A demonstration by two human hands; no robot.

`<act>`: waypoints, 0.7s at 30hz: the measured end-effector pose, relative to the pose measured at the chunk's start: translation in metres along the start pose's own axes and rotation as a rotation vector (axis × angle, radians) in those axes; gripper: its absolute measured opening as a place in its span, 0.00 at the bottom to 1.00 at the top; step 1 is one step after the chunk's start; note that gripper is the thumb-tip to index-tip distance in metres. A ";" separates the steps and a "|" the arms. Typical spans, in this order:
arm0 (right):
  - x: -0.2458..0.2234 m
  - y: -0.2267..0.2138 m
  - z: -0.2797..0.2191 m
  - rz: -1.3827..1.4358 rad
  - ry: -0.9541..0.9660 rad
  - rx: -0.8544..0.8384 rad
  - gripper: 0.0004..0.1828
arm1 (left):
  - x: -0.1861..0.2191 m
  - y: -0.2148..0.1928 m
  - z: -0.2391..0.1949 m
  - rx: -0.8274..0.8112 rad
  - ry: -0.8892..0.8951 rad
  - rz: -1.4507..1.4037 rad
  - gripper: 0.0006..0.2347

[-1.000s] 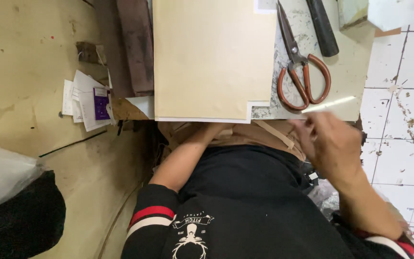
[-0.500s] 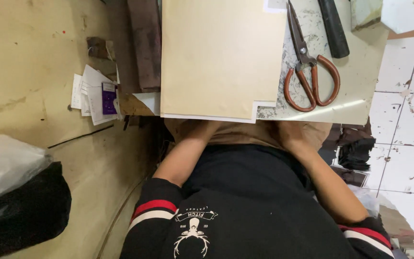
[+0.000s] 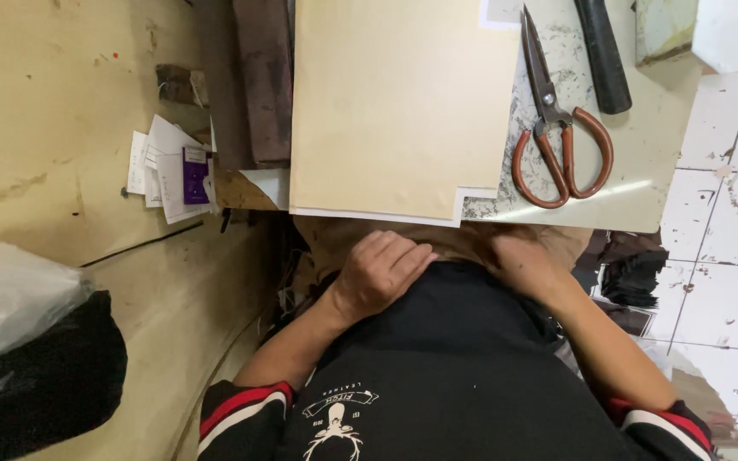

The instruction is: Cutting and trimming a sheet of material using scissors on a workbench

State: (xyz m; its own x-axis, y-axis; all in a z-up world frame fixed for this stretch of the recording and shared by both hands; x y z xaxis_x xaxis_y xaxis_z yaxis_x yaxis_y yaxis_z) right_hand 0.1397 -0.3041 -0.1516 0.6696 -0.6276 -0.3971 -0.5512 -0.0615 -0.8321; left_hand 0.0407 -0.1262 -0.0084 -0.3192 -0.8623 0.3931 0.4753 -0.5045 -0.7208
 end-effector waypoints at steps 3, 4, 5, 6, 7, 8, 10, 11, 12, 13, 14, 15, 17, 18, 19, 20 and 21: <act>-0.002 0.002 -0.001 -0.042 -0.025 -0.032 0.32 | 0.007 -0.024 0.025 0.099 0.071 0.188 0.10; -0.022 -0.025 -0.004 -0.045 -0.025 -0.030 0.32 | 0.002 -0.027 0.031 0.103 0.072 0.188 0.10; -0.050 -0.070 -0.009 0.058 -0.125 0.180 0.19 | 0.000 -0.028 0.037 0.085 0.093 0.213 0.08; -0.075 -0.115 -0.019 0.161 -0.221 0.391 0.06 | -0.003 -0.029 0.043 0.067 0.114 0.239 0.07; -0.075 -0.115 -0.020 0.161 -0.219 0.393 0.06 | -0.003 -0.030 0.046 0.066 0.117 0.237 0.07; -0.078 -0.122 -0.025 0.115 -0.258 0.493 0.08 | -0.005 -0.030 0.050 0.054 0.109 0.213 0.06; -0.083 -0.131 -0.028 0.070 -0.292 0.592 0.10 | -0.006 -0.032 0.053 0.039 0.102 0.186 0.06; -0.084 -0.138 -0.029 0.082 -0.295 0.651 0.11 | -0.007 -0.032 0.054 0.033 0.101 0.171 0.06; -0.085 -0.145 -0.029 0.094 -0.298 0.711 0.13 | -0.008 -0.032 0.056 0.027 0.099 0.156 0.06; -0.086 -0.146 -0.025 0.094 -0.298 0.711 0.13 | -0.007 -0.032 0.057 0.027 0.100 0.155 0.06; -0.088 -0.150 -0.023 0.071 -0.304 0.751 0.14 | -0.007 -0.032 0.057 0.024 0.096 0.141 0.06; -0.090 -0.153 -0.021 0.049 -0.314 0.790 0.16 | -0.008 -0.033 0.058 0.023 0.091 0.129 0.06; -0.096 -0.159 -0.017 0.061 -0.342 0.804 0.14 | -0.006 -0.034 0.059 0.043 0.100 0.131 0.06; -0.100 -0.162 -0.015 0.073 -0.367 0.819 0.13 | -0.005 -0.035 0.059 0.063 0.110 0.131 0.07; -0.101 -0.163 -0.014 0.072 -0.369 0.818 0.13 | -0.005 -0.035 0.060 0.064 0.109 0.133 0.07; -0.103 -0.164 -0.013 0.058 -0.375 0.816 0.13 | -0.004 -0.035 0.060 0.068 0.115 0.138 0.06; -0.104 -0.165 -0.012 0.042 -0.378 0.817 0.12 | -0.003 -0.035 0.061 0.071 0.122 0.141 0.06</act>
State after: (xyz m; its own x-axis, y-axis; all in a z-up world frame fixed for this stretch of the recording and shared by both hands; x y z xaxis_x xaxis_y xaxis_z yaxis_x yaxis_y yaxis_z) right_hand 0.1545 -0.2377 0.0315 0.8554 -0.3105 -0.4146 -0.1504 0.6170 -0.7725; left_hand 0.0751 -0.1085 0.0508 -0.3405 -0.9152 0.2154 0.5780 -0.3845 -0.7198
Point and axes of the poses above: each hand's wrist, its own z-axis towards the middle knuckle, its own y-axis out of the palm, x = y × z, the point moved 9 cm from there along z, towards the middle knuckle, and after that the axes turned 3 degrees about z, right-handed, at the moved point
